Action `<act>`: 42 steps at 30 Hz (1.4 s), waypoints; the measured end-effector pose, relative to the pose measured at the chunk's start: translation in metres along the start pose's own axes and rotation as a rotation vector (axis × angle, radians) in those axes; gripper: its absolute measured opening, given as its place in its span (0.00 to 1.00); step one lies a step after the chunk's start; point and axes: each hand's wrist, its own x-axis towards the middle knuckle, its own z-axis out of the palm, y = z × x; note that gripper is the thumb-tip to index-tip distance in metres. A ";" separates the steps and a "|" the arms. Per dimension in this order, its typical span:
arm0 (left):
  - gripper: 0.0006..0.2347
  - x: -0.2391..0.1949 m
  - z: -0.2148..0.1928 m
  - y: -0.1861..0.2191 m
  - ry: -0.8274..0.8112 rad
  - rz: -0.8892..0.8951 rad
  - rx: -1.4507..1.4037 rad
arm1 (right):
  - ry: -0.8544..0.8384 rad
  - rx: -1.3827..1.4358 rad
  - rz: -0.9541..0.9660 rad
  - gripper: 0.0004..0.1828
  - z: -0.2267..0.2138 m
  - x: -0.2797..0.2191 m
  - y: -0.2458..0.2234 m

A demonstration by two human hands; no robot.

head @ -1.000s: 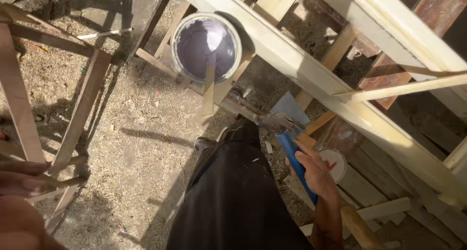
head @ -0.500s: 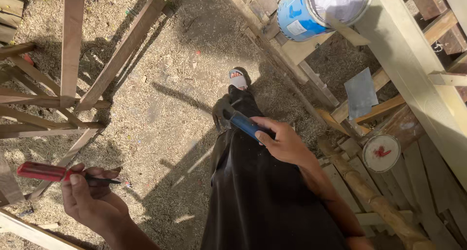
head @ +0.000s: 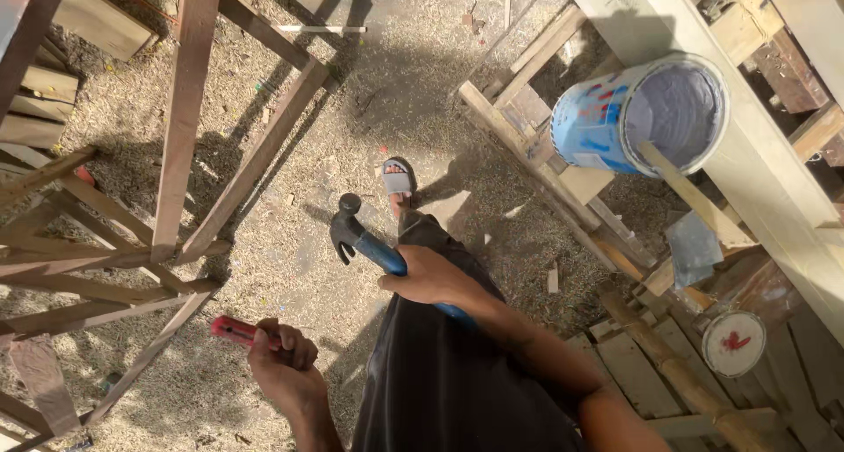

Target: The person uses a hammer and a red-handled punch to drive fasteners into a wooden frame. They repeatedly position the punch and strike it to secure the frame components together.

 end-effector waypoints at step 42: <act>0.13 0.363 0.619 0.171 -0.731 0.285 0.839 | 0.415 0.335 0.473 0.26 -0.423 0.249 -0.180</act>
